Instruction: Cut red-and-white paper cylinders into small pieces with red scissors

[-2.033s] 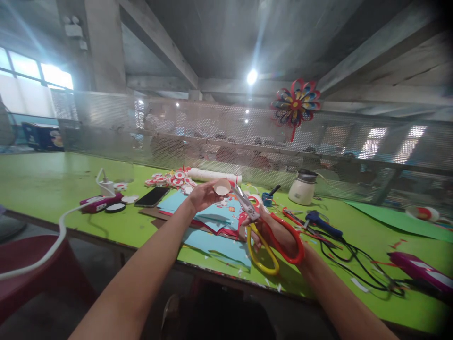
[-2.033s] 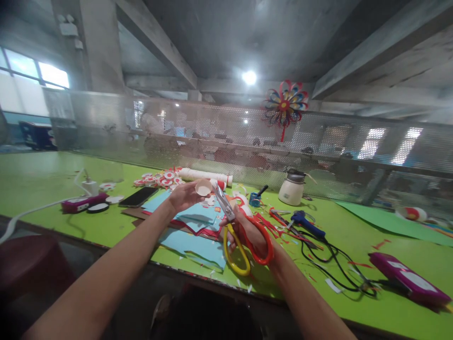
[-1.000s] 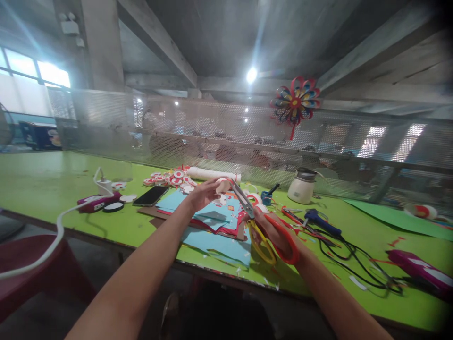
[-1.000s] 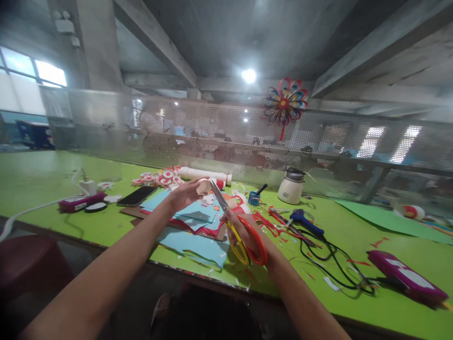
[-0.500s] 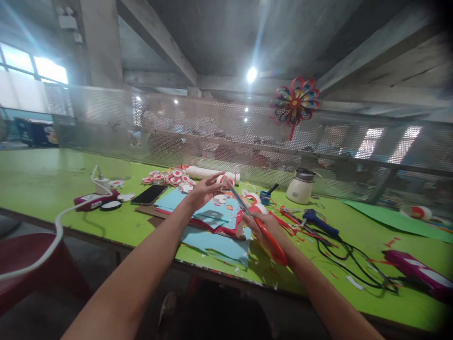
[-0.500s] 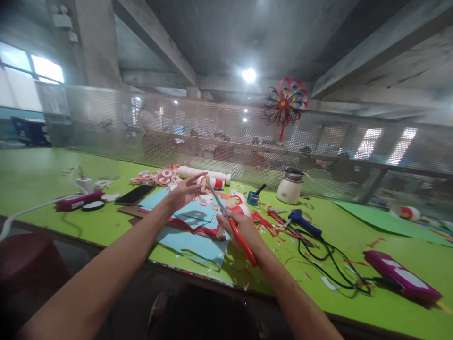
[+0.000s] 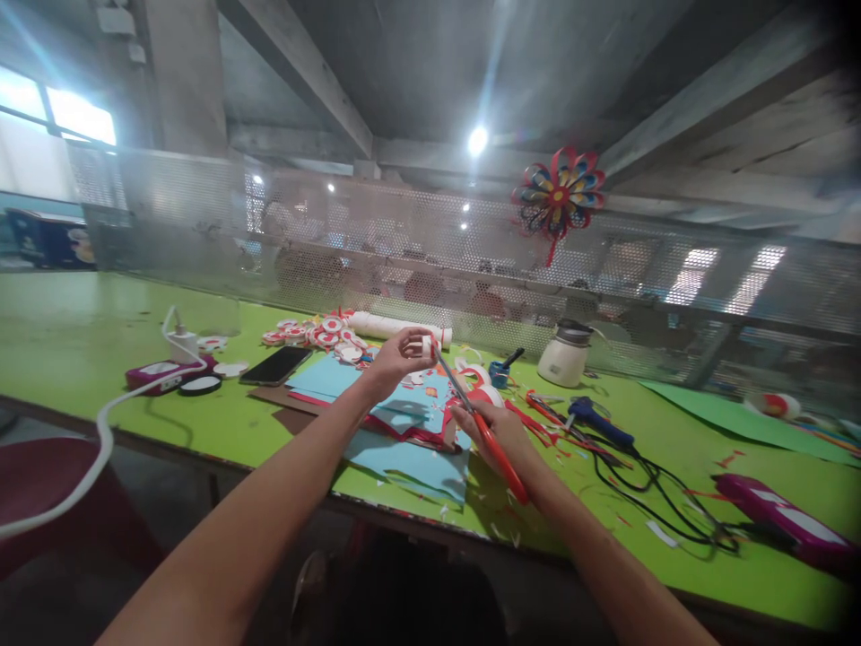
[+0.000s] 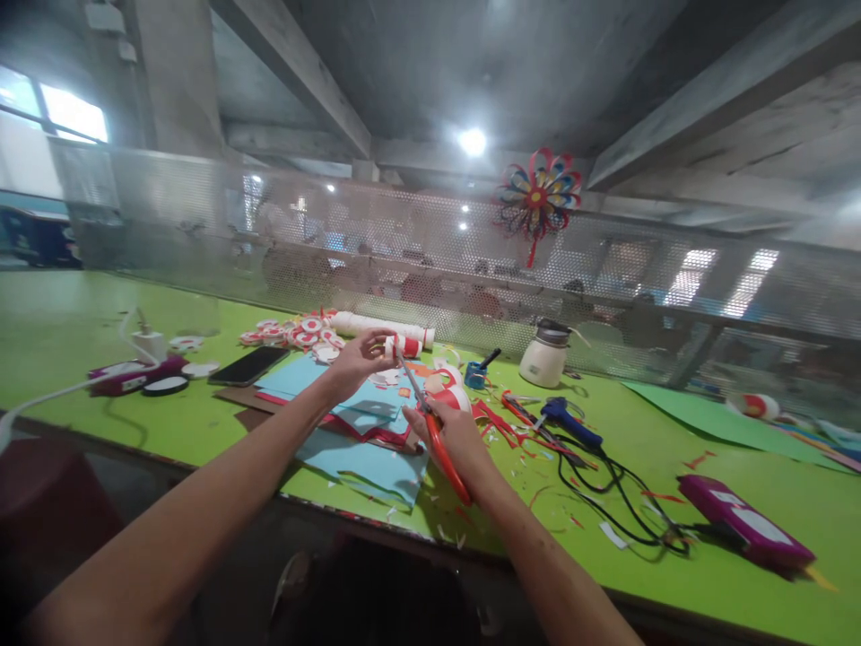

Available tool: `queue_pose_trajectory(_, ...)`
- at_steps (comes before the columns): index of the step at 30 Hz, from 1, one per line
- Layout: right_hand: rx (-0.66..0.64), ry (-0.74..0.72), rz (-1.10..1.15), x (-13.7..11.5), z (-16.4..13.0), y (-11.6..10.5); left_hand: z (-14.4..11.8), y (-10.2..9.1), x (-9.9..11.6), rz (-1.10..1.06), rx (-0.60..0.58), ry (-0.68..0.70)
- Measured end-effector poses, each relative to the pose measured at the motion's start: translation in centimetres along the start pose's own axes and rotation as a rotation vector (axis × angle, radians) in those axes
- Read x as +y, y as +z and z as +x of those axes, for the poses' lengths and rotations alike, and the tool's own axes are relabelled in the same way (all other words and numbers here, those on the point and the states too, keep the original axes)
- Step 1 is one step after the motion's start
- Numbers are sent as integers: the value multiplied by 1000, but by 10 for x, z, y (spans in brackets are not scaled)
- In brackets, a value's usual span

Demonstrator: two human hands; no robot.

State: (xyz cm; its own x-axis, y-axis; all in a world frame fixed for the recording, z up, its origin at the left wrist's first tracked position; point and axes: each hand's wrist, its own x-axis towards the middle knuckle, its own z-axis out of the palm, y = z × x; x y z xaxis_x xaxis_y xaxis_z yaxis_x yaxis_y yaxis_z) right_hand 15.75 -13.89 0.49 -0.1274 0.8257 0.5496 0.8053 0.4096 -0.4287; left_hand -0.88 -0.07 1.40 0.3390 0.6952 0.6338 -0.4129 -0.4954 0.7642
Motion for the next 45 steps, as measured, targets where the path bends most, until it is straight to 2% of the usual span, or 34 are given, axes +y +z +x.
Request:
queue_pose_trajectory(6,-9,13,13,-3,-2,-3,-2,0,4,7,-44,-61)
queue_pose_trajectory(22,-18,24,-50,-5,-1,-2,-2,2,7,34,-28,-74)
queue_pose_trajectory(30,6,-33,-75,3,-3,2,-3,2,7,40,-29,-109)
queue_pose_trajectory(45,-5,-6,-108,4,-2,1,-3,1,7,53,-28,-141)
